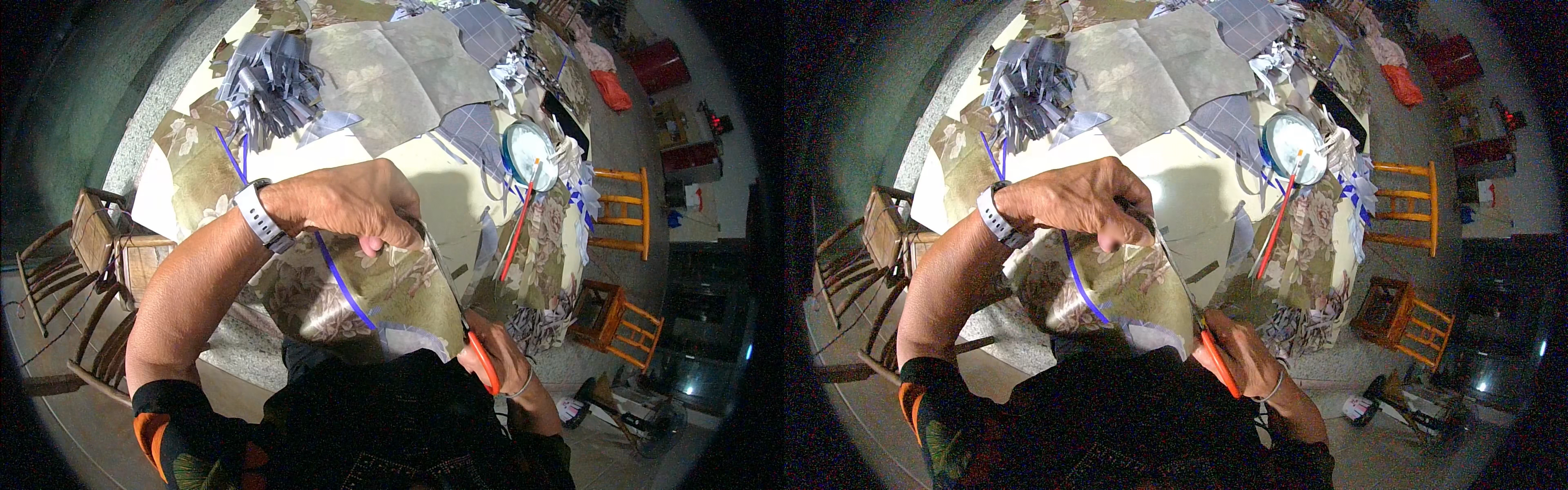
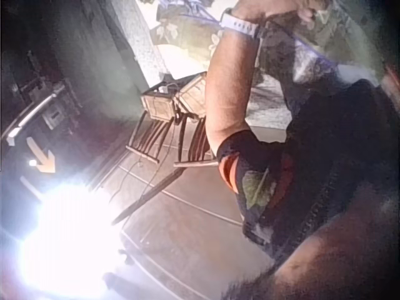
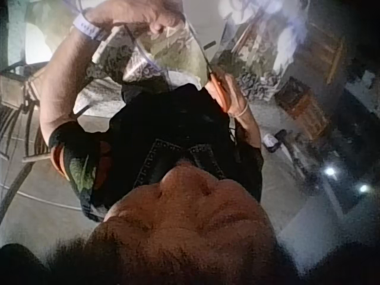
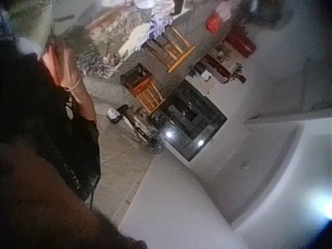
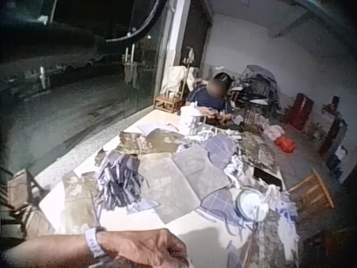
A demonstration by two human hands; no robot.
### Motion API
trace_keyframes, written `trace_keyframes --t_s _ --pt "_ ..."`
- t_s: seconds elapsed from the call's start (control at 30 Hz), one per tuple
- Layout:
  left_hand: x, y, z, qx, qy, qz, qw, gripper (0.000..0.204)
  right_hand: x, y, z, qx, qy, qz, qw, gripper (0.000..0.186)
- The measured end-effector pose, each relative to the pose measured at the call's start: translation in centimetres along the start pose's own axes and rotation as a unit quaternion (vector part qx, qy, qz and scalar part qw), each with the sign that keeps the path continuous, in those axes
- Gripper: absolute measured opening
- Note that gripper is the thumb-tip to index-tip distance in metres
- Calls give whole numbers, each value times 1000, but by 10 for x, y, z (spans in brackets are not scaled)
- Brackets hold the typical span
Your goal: The person cuts floral patterned fabric using scissors and applies glue to the edges with a brush.
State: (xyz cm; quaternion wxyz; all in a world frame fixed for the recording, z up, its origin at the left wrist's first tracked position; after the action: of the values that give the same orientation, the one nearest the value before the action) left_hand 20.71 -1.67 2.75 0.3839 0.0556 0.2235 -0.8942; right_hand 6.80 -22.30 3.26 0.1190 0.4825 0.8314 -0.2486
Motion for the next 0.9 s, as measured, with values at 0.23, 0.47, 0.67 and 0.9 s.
trace_keyframes --t_s 0.23,0.47,0.67,0.9 --pt "-1 0 2 7 -4 2 1000 24 -1 -1 3 -7 6 18 1000 22" --pt "-1 1 -2 8 -4 3 1000 24 1 3 -1 10 -24 12 1000 23" --pt "-2 2 -2 -1 6 3 1000 25 -1 4 -10 -56 -53 45 996 24" --pt "-2 4 -7 -2 -5 -2 1000 26 -1 7 -2 -4 -20 21 1000 22"
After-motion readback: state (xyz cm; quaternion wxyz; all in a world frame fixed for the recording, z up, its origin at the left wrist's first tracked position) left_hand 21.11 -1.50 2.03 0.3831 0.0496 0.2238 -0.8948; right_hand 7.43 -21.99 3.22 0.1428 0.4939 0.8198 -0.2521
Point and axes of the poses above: each hand's wrist, its own y-axis towards the middle knuckle, its own x-axis out of the palm, z = x × y, the point moved 6 cm from there along y, towards the middle knuckle, and after that the axes turned 11 degrees about z, right-handed, at the moved point
